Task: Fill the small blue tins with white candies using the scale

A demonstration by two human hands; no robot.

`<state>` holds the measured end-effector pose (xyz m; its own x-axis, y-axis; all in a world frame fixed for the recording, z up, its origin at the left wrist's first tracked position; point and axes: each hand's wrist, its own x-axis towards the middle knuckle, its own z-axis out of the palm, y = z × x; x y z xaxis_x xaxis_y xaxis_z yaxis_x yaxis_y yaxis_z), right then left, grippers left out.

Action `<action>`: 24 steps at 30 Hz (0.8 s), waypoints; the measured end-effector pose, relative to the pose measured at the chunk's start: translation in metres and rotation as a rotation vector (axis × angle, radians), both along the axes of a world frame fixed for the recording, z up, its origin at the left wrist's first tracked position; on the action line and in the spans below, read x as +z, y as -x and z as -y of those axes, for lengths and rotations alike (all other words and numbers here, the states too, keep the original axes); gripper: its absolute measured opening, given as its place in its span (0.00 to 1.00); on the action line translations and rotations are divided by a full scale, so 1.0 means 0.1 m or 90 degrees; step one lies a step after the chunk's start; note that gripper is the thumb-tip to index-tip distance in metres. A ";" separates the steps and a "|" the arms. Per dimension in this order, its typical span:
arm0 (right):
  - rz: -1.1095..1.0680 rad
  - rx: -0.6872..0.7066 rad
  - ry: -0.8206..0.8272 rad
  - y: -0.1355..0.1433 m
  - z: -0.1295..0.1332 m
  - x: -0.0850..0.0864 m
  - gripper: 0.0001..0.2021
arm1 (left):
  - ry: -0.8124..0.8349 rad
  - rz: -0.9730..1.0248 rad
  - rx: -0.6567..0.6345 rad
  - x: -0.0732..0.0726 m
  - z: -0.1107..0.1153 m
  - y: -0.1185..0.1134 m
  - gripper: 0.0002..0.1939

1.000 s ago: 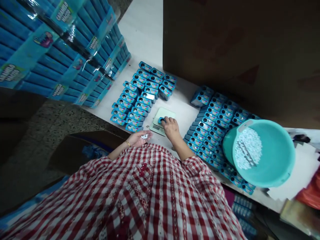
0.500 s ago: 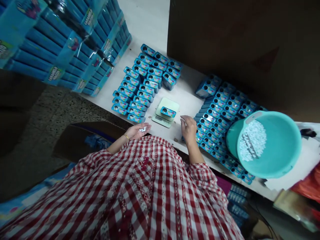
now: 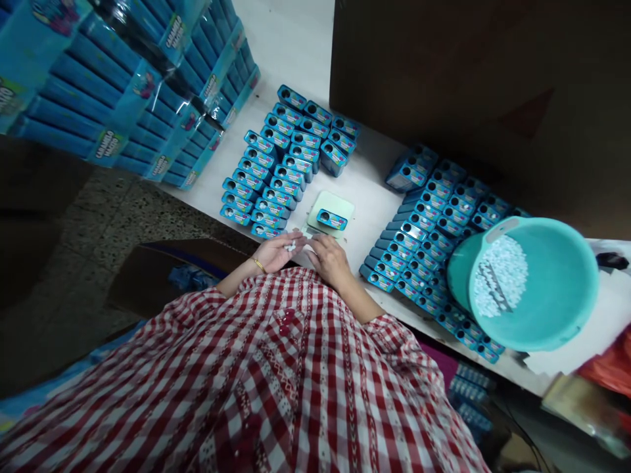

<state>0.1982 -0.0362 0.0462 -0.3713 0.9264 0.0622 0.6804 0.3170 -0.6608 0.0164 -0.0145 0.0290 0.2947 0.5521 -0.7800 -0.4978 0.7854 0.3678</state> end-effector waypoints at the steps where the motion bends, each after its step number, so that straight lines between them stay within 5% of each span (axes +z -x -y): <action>1: 0.000 -0.003 0.001 0.03 0.00 0.00 0.14 | -0.046 -0.040 -0.022 0.05 -0.07 -0.06 0.11; 5: -0.017 -0.083 -0.015 -0.14 0.01 -0.03 0.13 | -0.305 -0.306 -0.237 0.23 -0.38 -0.27 0.08; 9: -0.002 -0.122 -0.018 -0.38 0.09 -0.07 0.12 | -0.619 -0.617 -0.589 0.39 -0.63 -0.50 0.12; 14: -0.013 -0.158 -0.004 -0.45 0.26 -0.11 0.12 | -0.739 -0.820 -0.953 0.46 -0.75 -0.73 0.19; 18: -0.011 -0.172 0.008 -0.52 0.35 -0.10 0.12 | -0.788 -0.858 -1.022 0.41 -0.78 -0.76 0.19; 24: 0.001 -0.213 -0.023 -0.72 0.39 -0.06 0.11 | -0.815 -0.863 -1.014 0.36 -0.79 -0.73 0.19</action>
<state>0.2698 -0.0749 0.0405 -0.0470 0.9941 0.0976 0.7514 0.0995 -0.6523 0.0891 0.0645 0.0646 0.6190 0.6573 -0.4299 0.7786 -0.5855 0.2259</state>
